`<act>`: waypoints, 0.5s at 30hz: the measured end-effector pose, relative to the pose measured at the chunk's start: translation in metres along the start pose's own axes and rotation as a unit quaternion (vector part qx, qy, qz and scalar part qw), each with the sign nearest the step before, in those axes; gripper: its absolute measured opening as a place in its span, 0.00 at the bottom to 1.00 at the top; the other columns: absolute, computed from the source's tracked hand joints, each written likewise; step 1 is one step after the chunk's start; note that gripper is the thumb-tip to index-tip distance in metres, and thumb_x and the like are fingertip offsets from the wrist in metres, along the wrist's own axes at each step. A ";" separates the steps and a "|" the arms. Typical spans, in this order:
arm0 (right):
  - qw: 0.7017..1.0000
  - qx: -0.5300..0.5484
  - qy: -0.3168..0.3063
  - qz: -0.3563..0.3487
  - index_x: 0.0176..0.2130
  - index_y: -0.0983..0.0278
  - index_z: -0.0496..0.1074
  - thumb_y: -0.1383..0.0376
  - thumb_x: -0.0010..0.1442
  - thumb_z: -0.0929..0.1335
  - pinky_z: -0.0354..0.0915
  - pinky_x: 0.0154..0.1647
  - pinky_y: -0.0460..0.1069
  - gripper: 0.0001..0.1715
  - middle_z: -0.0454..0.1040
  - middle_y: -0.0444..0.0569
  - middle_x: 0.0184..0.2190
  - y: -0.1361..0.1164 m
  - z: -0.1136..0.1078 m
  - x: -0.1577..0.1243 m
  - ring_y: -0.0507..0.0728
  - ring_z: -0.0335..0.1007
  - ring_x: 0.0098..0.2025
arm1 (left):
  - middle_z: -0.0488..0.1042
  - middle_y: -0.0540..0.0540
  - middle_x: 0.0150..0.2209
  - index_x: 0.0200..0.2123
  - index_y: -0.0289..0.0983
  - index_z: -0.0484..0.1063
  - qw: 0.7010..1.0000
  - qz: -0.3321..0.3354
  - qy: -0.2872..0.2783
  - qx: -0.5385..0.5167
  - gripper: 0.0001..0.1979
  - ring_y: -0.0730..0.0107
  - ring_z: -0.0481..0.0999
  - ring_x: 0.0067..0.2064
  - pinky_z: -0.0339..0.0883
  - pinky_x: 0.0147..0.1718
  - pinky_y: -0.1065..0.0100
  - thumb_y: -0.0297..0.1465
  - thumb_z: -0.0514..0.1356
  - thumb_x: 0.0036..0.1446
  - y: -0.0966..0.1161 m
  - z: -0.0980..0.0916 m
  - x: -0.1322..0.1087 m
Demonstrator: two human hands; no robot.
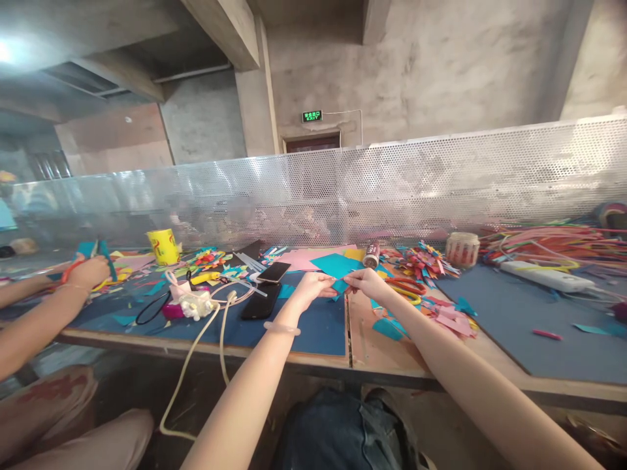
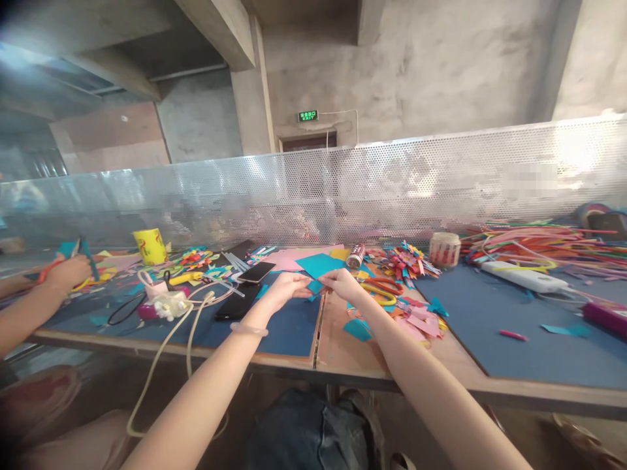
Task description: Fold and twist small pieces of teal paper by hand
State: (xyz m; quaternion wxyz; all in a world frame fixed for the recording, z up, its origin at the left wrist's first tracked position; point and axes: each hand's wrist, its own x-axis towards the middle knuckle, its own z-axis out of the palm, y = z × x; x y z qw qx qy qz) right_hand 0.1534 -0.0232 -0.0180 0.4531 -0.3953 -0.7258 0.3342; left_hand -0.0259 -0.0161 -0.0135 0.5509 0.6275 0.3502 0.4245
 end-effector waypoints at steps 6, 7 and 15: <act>0.999 -0.019 -0.001 -0.051 0.46 0.63 0.70 0.56 0.46 0.69 0.63 0.32 0.47 0.27 0.74 0.49 0.37 -0.002 -0.005 -0.002 0.54 0.68 0.34 | 0.74 0.43 0.25 0.30 0.29 0.70 1.000 0.005 0.001 -0.014 0.10 0.66 0.76 0.29 0.69 0.36 0.62 0.32 0.62 0.47 0.002 0.000 -0.002; 0.998 -0.038 0.006 -0.058 0.44 0.62 0.71 0.57 0.44 0.70 0.63 0.34 0.48 0.26 0.74 0.48 0.39 -0.001 -0.005 -0.001 0.54 0.68 0.36 | 0.74 0.42 0.25 0.30 0.29 0.70 1.000 0.006 0.001 -0.015 0.10 0.66 0.76 0.29 0.69 0.36 0.62 0.32 0.62 0.47 0.003 0.001 -0.003; 0.993 -0.094 0.050 -0.058 0.29 0.65 0.73 0.52 0.51 0.65 0.59 0.27 0.46 0.19 0.71 0.45 0.24 0.001 0.000 0.000 0.50 0.62 0.24 | 0.73 0.42 0.29 0.32 0.28 0.69 0.999 0.020 -0.020 -0.017 0.16 0.68 0.74 0.31 0.69 0.34 0.63 0.32 0.66 0.41 0.004 0.003 -0.005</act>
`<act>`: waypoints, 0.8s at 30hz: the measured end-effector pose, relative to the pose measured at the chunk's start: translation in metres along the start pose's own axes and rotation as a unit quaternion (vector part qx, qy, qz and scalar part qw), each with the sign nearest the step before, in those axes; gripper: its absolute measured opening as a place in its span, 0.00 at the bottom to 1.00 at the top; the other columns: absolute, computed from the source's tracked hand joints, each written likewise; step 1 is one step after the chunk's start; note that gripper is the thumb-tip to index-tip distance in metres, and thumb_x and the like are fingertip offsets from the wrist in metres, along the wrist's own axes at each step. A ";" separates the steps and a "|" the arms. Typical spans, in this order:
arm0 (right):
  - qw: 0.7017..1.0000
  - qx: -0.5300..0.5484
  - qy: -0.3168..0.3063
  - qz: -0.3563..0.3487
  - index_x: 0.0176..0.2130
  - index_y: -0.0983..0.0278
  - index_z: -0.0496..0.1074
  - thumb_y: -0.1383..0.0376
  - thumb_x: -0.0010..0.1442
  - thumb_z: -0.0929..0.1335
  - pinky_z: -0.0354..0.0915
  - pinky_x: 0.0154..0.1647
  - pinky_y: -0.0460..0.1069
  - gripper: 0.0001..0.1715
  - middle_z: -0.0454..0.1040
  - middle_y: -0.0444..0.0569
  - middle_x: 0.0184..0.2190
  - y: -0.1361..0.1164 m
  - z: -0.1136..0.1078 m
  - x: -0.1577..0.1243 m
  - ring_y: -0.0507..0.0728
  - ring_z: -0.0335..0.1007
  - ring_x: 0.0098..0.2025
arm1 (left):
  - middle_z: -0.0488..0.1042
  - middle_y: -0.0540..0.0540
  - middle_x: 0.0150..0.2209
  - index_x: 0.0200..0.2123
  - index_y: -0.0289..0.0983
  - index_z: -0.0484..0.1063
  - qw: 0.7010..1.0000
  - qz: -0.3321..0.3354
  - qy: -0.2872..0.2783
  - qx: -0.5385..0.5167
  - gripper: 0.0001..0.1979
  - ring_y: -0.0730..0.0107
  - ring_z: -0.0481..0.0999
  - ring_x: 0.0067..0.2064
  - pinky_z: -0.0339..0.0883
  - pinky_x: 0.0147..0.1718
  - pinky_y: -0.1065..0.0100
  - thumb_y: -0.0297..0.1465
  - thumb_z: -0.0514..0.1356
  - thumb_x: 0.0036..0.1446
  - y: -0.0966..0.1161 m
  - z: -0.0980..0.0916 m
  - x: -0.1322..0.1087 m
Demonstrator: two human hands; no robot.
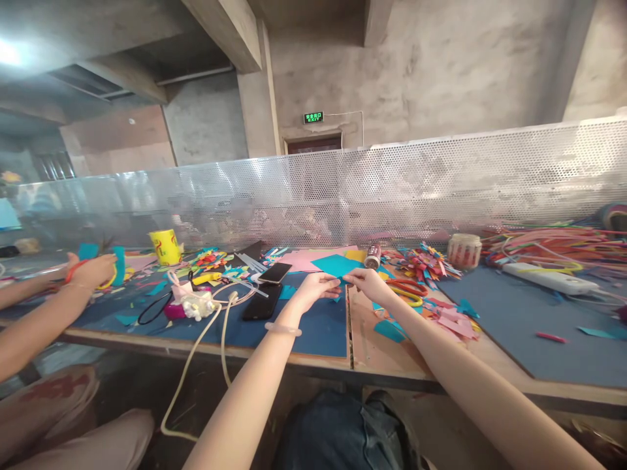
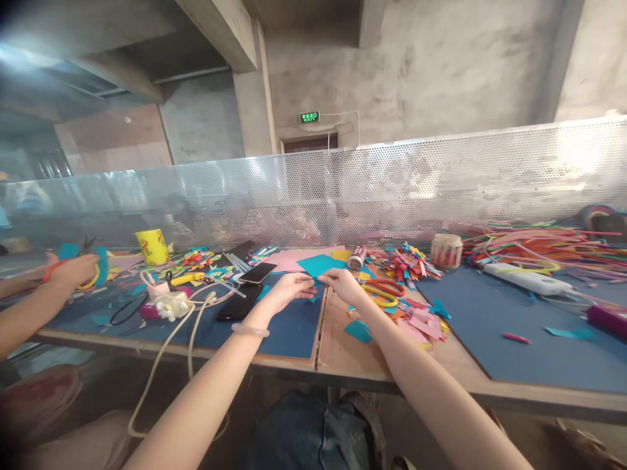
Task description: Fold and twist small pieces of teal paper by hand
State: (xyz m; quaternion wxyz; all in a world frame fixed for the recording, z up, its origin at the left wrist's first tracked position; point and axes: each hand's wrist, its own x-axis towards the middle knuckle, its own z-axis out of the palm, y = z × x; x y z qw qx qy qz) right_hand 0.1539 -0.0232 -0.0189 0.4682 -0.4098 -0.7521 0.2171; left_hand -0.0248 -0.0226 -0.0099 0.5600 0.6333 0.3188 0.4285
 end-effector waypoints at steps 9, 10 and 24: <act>0.995 0.086 0.038 0.013 0.31 0.66 0.65 0.55 0.51 0.64 0.61 0.22 0.45 0.16 0.65 0.41 0.18 0.008 0.006 0.003 0.49 0.62 0.19 | 0.69 0.49 0.27 0.42 0.31 0.65 0.997 0.031 0.051 0.053 0.23 0.76 0.70 0.27 0.65 0.25 0.73 0.28 0.66 0.40 -0.008 -0.005 0.008; 0.994 0.102 0.046 0.013 0.33 0.66 0.64 0.56 0.51 0.65 0.62 0.22 0.46 0.15 0.64 0.40 0.17 0.008 0.007 0.004 0.49 0.62 0.19 | 0.68 0.48 0.28 0.41 0.31 0.65 0.996 0.034 0.057 0.051 0.23 0.75 0.70 0.28 0.65 0.25 0.73 0.29 0.66 0.40 -0.009 -0.005 0.009; 0.994 -0.034 0.096 -0.038 0.37 0.64 0.71 0.63 0.50 0.67 0.65 0.35 0.49 0.13 0.72 0.47 0.29 0.005 0.012 0.003 0.52 0.68 0.30 | 0.70 0.48 0.28 0.36 0.34 0.69 0.957 0.180 0.110 0.200 0.12 0.73 0.71 0.29 0.65 0.23 0.74 0.30 0.60 0.45 -0.011 -0.006 0.016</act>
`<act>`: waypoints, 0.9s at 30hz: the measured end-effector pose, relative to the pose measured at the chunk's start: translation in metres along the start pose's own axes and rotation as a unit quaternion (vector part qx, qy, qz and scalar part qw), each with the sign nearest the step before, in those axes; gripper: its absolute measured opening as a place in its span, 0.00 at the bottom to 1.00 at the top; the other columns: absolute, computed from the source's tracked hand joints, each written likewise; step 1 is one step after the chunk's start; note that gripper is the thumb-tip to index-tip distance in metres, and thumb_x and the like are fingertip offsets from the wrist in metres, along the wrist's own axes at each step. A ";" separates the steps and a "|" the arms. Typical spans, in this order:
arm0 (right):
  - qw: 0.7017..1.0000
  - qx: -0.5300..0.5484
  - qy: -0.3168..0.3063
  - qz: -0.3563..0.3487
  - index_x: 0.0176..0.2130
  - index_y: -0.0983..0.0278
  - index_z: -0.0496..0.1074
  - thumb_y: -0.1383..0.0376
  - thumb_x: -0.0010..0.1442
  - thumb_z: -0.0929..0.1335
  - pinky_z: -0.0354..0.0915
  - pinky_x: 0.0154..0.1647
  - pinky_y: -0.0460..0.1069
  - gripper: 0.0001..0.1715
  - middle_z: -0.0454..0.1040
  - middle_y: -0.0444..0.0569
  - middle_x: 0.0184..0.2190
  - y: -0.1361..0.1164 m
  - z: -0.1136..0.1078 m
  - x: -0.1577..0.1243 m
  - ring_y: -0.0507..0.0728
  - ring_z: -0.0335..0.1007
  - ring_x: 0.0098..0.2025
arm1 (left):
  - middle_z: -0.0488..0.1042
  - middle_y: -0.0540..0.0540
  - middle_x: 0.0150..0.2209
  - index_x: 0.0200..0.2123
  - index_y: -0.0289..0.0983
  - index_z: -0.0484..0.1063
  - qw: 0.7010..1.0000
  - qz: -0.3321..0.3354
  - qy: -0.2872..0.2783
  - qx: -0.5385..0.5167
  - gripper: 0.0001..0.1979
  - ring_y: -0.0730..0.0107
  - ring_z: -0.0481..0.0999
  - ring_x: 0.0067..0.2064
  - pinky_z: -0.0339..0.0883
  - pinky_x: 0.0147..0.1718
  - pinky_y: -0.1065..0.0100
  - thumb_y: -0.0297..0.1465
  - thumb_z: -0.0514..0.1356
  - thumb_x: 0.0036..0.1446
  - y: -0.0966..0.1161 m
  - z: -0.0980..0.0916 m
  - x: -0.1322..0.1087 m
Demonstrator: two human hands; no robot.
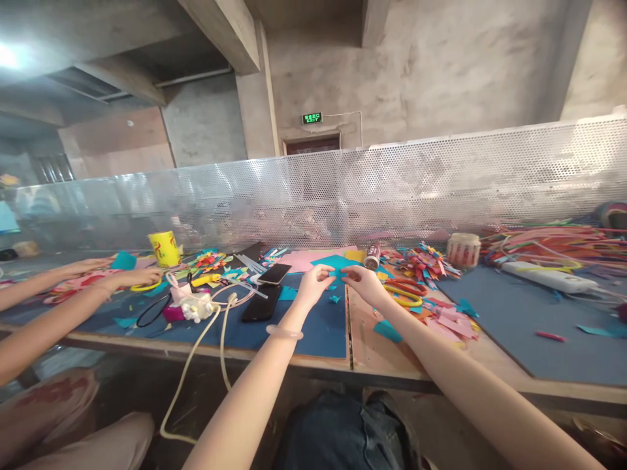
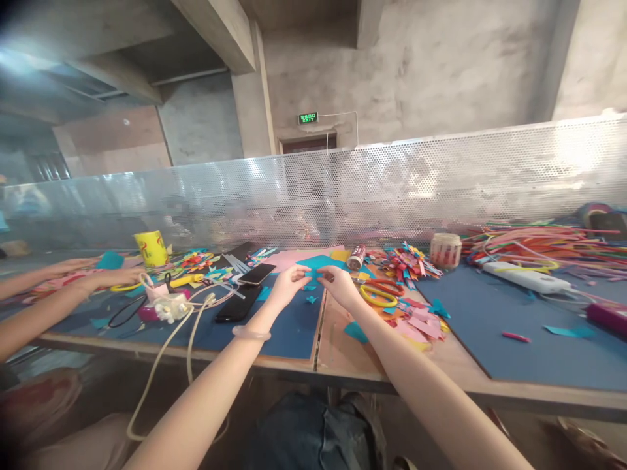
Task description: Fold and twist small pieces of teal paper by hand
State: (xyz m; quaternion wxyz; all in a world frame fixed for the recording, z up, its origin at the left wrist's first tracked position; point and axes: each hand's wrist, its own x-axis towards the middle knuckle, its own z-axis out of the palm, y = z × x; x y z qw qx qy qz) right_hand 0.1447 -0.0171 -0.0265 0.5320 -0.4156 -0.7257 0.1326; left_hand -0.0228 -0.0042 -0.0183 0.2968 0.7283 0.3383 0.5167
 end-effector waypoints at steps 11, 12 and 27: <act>0.989 -0.111 0.027 -0.096 0.39 0.65 0.71 0.68 0.53 0.65 0.65 0.36 0.50 0.11 0.71 0.49 0.29 -0.010 0.002 -0.002 0.53 0.66 0.31 | 0.74 0.46 0.32 0.38 0.37 0.70 0.987 0.065 0.035 0.145 0.12 0.69 0.74 0.35 0.69 0.36 0.67 0.29 0.59 0.48 0.006 0.001 -0.004; 0.986 -0.124 0.027 -0.109 0.39 0.65 0.71 0.68 0.53 0.65 0.65 0.36 0.50 0.11 0.70 0.49 0.29 -0.010 0.003 -0.002 0.54 0.66 0.31 | 0.74 0.46 0.32 0.39 0.37 0.70 0.986 0.067 0.035 0.147 0.12 0.70 0.74 0.34 0.69 0.35 0.68 0.29 0.59 0.48 0.007 0.001 -0.004; 0.981 -0.149 0.032 -0.120 0.44 0.65 0.64 0.69 0.56 0.61 0.64 0.36 0.49 0.14 0.67 0.51 0.34 -0.012 0.009 -0.007 0.55 0.66 0.34 | 0.74 0.46 0.33 0.46 0.37 0.61 0.983 0.099 0.044 0.146 0.20 0.70 0.73 0.34 0.67 0.34 0.68 0.27 0.60 0.47 0.005 0.004 -0.006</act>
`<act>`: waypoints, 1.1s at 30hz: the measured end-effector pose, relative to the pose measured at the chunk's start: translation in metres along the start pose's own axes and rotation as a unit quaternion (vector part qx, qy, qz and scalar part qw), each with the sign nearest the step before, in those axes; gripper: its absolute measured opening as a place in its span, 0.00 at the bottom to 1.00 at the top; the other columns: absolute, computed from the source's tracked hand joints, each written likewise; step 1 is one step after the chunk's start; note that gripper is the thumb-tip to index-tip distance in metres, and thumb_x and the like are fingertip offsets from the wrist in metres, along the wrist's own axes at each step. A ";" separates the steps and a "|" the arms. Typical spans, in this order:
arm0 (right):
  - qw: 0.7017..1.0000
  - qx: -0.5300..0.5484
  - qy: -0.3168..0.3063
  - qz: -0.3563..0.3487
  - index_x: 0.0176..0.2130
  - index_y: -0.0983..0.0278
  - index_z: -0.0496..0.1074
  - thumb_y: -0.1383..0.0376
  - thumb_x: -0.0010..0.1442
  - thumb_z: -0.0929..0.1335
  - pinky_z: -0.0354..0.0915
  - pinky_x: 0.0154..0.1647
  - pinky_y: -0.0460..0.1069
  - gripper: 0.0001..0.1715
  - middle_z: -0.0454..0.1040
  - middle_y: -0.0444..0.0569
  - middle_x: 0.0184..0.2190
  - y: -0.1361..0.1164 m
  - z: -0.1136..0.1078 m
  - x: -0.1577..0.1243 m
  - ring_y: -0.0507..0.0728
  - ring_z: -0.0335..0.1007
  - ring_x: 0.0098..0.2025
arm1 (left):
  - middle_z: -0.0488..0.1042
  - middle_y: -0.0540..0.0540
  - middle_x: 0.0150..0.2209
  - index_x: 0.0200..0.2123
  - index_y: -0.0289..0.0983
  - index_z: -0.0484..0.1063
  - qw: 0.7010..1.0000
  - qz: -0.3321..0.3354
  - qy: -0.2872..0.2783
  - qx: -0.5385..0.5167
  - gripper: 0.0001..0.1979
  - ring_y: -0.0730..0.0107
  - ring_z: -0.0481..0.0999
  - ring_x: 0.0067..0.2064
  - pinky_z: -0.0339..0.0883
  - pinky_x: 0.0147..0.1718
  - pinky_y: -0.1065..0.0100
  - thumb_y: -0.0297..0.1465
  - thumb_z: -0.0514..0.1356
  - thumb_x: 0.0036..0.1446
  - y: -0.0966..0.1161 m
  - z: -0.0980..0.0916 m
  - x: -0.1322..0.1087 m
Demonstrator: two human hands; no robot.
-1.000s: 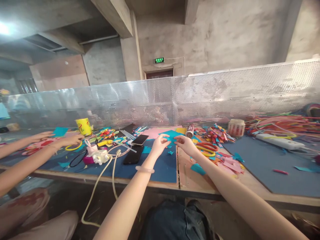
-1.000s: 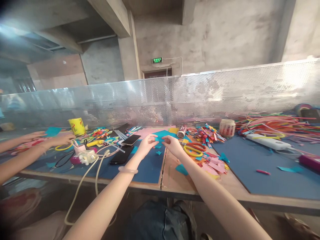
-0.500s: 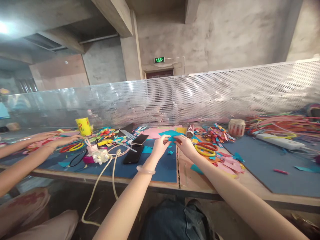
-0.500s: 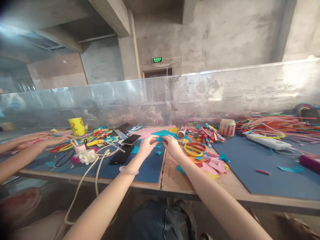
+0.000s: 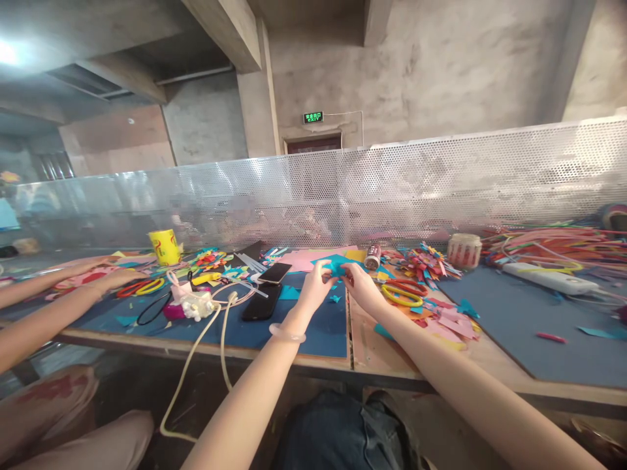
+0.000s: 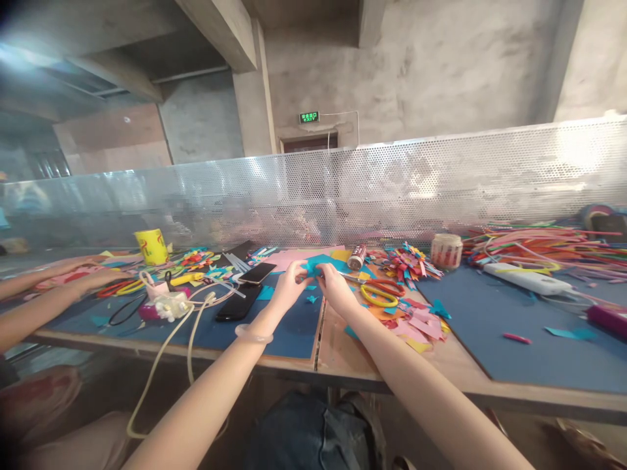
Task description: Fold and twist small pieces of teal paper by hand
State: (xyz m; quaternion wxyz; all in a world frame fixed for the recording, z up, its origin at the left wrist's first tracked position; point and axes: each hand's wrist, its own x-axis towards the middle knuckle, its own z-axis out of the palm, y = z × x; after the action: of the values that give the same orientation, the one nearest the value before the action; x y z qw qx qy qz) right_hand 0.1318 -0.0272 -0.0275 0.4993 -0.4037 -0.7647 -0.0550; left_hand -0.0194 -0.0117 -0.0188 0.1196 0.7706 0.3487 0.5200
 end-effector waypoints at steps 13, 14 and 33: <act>0.997 0.043 -0.059 -0.034 0.45 0.65 0.64 0.73 0.52 0.62 0.66 0.36 0.50 0.18 0.64 0.53 0.39 0.003 -0.002 0.000 0.53 0.64 0.34 | 0.74 0.47 0.33 0.37 0.37 0.68 0.996 0.018 -0.037 0.074 0.09 0.69 0.73 0.35 0.66 0.36 0.68 0.27 0.58 0.49 0.007 -0.004 -0.001; 0.997 0.038 -0.061 -0.038 0.45 0.66 0.64 0.73 0.53 0.61 0.66 0.36 0.50 0.18 0.64 0.53 0.40 0.004 -0.002 0.000 0.53 0.64 0.34 | 0.74 0.47 0.34 0.37 0.37 0.68 0.996 0.024 -0.040 0.076 0.09 0.69 0.73 0.35 0.66 0.36 0.68 0.27 0.58 0.49 0.008 -0.004 -0.001; 0.998 0.052 0.002 -0.031 0.36 0.62 0.69 0.63 0.57 0.62 0.64 0.36 0.49 0.09 0.69 0.49 0.32 -0.003 -0.009 0.003 0.53 0.66 0.32 | 0.74 0.47 0.34 0.44 0.38 0.63 0.998 0.037 -0.032 0.049 0.13 0.70 0.74 0.36 0.66 0.36 0.68 0.27 0.54 0.52 0.011 -0.005 -0.003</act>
State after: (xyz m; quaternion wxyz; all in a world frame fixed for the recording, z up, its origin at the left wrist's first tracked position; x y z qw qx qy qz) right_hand 0.1362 -0.0322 -0.0200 0.5192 -0.3535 -0.7775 -0.0316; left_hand -0.0200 -0.0226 -0.0129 0.0735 0.8039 0.3406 0.4819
